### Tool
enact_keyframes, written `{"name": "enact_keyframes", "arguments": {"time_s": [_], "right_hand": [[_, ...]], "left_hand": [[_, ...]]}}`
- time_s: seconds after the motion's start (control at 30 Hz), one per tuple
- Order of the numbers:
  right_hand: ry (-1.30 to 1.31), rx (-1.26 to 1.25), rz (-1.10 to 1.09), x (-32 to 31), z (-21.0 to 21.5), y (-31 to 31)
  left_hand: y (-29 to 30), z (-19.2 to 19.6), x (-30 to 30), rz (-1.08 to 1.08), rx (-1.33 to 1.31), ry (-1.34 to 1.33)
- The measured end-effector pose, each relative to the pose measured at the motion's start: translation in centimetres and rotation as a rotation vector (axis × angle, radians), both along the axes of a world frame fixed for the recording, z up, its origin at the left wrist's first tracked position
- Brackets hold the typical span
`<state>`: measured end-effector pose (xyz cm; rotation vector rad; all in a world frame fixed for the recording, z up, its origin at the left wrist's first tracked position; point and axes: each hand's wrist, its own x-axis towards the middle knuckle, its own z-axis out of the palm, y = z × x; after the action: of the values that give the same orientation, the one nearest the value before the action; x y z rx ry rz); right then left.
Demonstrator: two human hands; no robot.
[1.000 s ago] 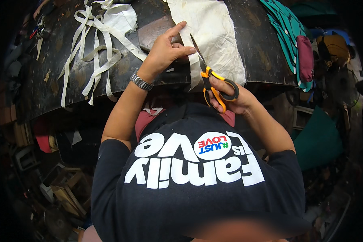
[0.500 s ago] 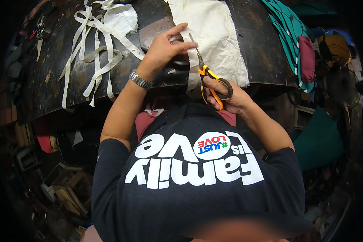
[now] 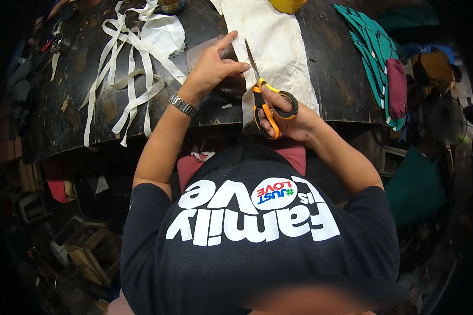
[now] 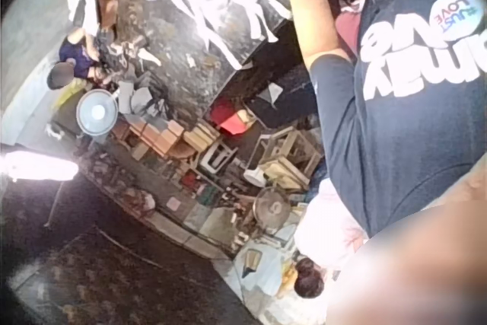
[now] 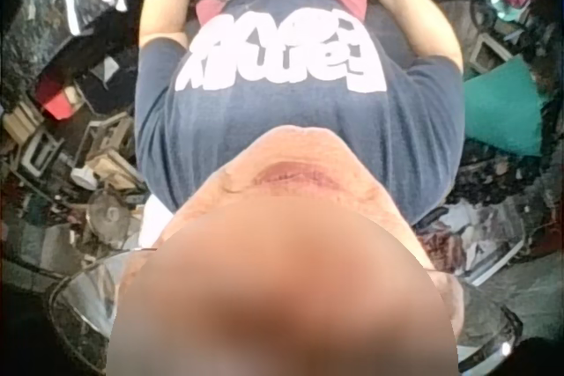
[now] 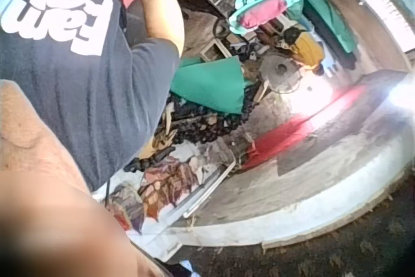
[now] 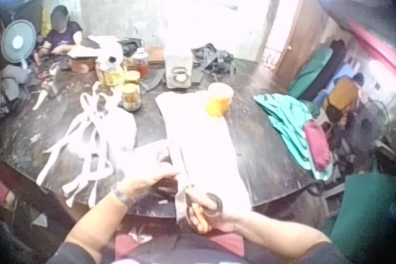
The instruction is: The person cuts a white woven fabric into narrow strips using yellow-handled scissors, then places the strips onto green fabric pieces on a workbench. The person trims the white strips to fit the green pieces and continues assembling the components.
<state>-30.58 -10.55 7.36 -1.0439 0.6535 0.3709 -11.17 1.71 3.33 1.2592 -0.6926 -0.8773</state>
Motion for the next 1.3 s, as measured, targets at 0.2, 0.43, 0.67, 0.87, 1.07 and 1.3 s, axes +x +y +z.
{"name": "enact_keyframes", "arguments": {"time_s": [0.2,0.43,0.67,0.87,1.07,1.3], "right_hand": [[-0.034,0.035,-0.026,-0.9,0.3,0.3],[-0.052,-0.032,0.020,0.4,0.6,-0.2],[-0.003,-0.008,0.003,3.3,0.3,-1.2],[-0.083,0.024,-0.048,3.0,0.2,-0.7],[-0.023,-0.008,-0.002,2.7,0.6,-0.8],[-0.098,0.032,0.015,4.0,0.9,-1.7]], "left_hand": [[0.1,-0.5,0.4,-0.053,0.157,-0.071],[-1.3,-0.2,3.0,0.068,0.060,-0.071],[-0.9,-0.3,3.2,0.033,0.048,-0.011],[-0.8,-0.5,3.0,0.056,0.032,-0.025],[-2.0,-0.5,4.0,0.104,0.037,-0.082],[-3.5,0.1,7.7,-0.053,0.096,-0.158]]}}
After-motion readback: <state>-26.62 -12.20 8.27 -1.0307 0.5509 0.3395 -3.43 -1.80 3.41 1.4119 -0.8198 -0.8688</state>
